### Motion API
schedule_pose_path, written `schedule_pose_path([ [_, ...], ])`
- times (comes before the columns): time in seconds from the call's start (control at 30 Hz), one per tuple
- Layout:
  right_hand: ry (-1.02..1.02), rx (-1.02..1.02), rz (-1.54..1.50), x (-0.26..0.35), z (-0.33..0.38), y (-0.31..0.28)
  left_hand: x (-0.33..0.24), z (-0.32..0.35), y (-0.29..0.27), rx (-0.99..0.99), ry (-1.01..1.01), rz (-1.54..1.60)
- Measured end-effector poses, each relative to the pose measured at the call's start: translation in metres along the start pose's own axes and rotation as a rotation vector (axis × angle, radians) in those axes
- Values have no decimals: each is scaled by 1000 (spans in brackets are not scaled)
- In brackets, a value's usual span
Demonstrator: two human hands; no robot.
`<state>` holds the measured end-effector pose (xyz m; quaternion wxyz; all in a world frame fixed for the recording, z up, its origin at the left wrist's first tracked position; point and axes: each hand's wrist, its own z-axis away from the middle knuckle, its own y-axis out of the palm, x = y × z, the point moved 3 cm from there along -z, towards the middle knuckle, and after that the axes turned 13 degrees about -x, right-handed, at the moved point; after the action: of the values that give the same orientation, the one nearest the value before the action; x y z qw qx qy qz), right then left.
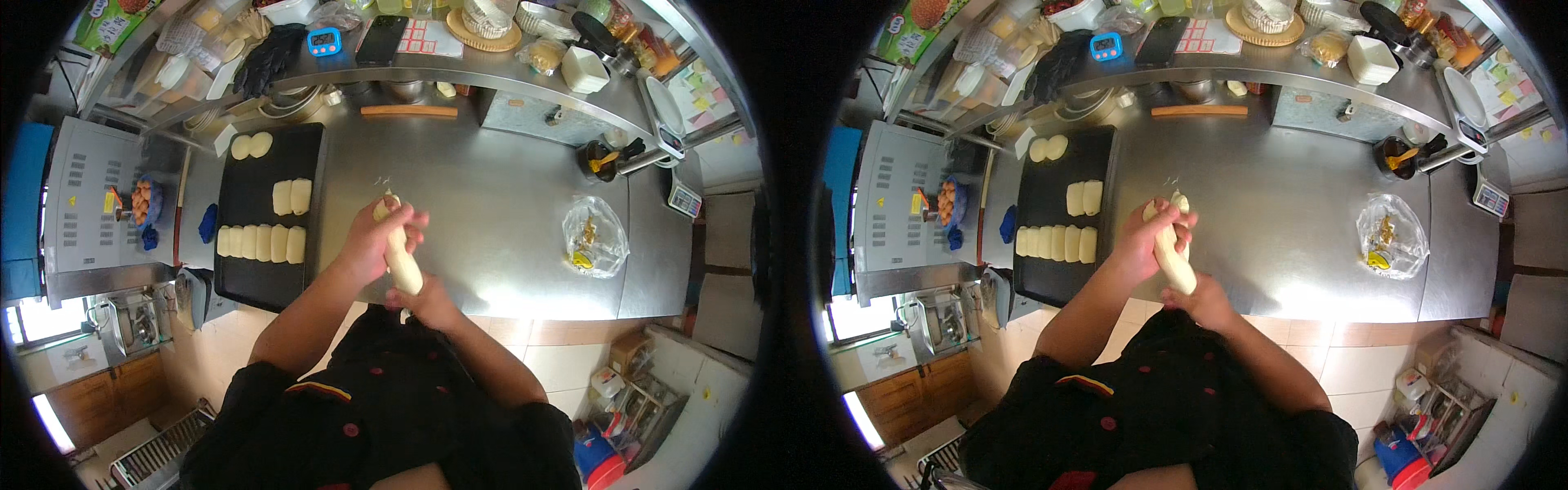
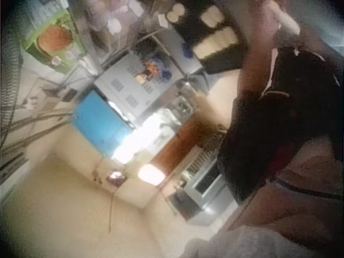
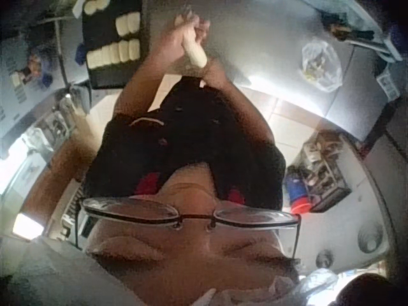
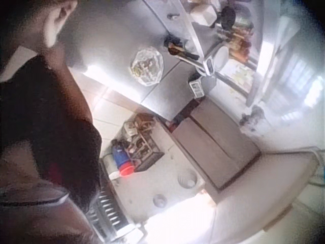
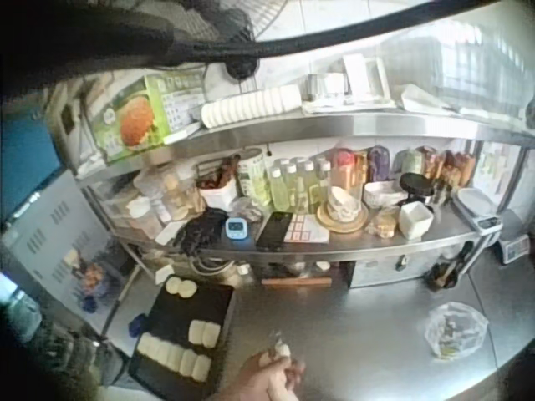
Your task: The person rolls dough pieces into elongated shapes, sprinkles chopped nuts onto them, folds the dough, and places the formed pieces on a baking tray. The person also retrieves a container of dark filling from a refrigerator and sprinkles it onto another dough piece.
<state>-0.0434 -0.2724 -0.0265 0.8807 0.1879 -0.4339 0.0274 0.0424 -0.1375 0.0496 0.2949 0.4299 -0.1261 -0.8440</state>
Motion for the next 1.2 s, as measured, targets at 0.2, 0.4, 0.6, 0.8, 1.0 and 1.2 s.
schedule_pose_path([
  [0.2, -1059, -246, 441, 81, -62, -21, -23, 109, 68, 1039, 1119, -825],
  [0.4, 300, -448, -104, -112, -121, -81, -95, 38, 84, 310, 1332, -1019],
  [0.6, 506, 15, -234, -133, -98, -60, -70, -42, -3, 122, 789, -824],
  [0.8, 691, -105, 202, -99, -118, -87, 98, -110, -113, -134, 973, -1618],
  [1.0, -559, -614, 1060, 54, -304, -120, 123, -81, -153, 121, 784, -1634],
  [1.2, -642, -632, 1576, 113, -409, -108, 33, -130, -174, -330, 905, -1518],
])
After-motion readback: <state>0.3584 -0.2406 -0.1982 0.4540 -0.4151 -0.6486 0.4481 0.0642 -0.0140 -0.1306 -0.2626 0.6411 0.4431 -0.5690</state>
